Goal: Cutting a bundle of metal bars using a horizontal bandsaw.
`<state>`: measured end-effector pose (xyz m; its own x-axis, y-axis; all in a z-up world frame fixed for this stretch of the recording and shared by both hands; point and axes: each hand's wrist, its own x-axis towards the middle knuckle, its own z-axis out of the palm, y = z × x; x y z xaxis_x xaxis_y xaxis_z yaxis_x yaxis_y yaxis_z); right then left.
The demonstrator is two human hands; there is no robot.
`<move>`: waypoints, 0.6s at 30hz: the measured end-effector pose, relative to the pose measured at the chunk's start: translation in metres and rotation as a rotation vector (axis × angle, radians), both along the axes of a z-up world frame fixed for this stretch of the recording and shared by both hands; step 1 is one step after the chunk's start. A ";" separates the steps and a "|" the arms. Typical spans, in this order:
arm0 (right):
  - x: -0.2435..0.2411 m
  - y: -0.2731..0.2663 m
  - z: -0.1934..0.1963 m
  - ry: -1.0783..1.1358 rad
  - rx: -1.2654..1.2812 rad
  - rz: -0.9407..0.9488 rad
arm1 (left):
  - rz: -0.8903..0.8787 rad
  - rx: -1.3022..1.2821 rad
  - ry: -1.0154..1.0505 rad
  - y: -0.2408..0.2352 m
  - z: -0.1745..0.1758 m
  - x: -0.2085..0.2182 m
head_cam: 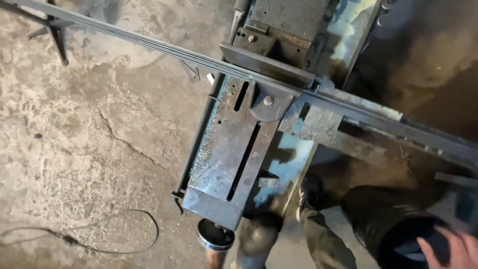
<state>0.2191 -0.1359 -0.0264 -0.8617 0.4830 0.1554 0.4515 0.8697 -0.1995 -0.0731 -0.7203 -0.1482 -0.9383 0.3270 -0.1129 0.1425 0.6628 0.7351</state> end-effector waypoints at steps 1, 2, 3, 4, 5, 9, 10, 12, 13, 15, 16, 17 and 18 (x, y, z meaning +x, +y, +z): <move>-0.004 -0.027 0.017 -0.093 0.066 -0.023 | -0.017 -0.086 0.027 0.000 0.013 0.006; -0.008 -0.054 0.035 -0.186 0.132 -0.046 | -0.035 -0.171 0.055 -0.001 0.027 0.013; 0.001 -0.073 0.019 -0.175 0.129 -0.051 | -0.039 -0.174 0.067 -0.012 0.024 0.020; 0.011 -0.093 0.004 -0.264 0.154 -0.093 | -0.035 -0.246 -0.090 -0.023 0.022 0.028; 0.022 -0.109 -0.006 -0.356 0.184 -0.134 | -0.024 -0.316 -0.251 -0.032 0.021 0.040; 0.029 -0.177 -0.028 -0.068 0.010 -0.174 | 0.009 -0.452 -0.559 -0.063 0.019 0.037; 0.024 -0.183 -0.024 -0.101 0.004 -0.176 | 0.043 -0.480 -0.558 -0.071 0.026 0.022; 0.007 -0.188 -0.017 -0.119 -0.001 -0.174 | 0.083 -0.505 -0.544 -0.069 0.060 -0.021; 0.001 -0.191 -0.012 -0.170 -0.009 -0.186 | 0.126 -0.499 -0.529 -0.060 0.087 -0.046; -0.009 -0.197 -0.002 -0.219 -0.015 -0.203 | 0.165 -0.491 -0.512 -0.057 0.087 -0.069; -0.012 -0.200 0.003 -0.274 -0.025 -0.217 | 0.118 -0.494 -0.483 -0.062 0.060 -0.067; -0.013 -0.204 0.008 -0.333 -0.036 -0.233 | 0.068 -0.499 -0.457 -0.069 0.032 -0.063; -0.016 -0.206 0.015 -0.335 -0.035 -0.237 | 0.063 -0.499 -0.458 -0.064 0.009 -0.053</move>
<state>0.2035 -0.3421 -0.0119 -0.7258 0.6745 -0.1353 0.6838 0.7288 -0.0349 -0.1260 -0.7842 -0.1394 -0.7753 0.0791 -0.6266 -0.1601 0.9351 0.3160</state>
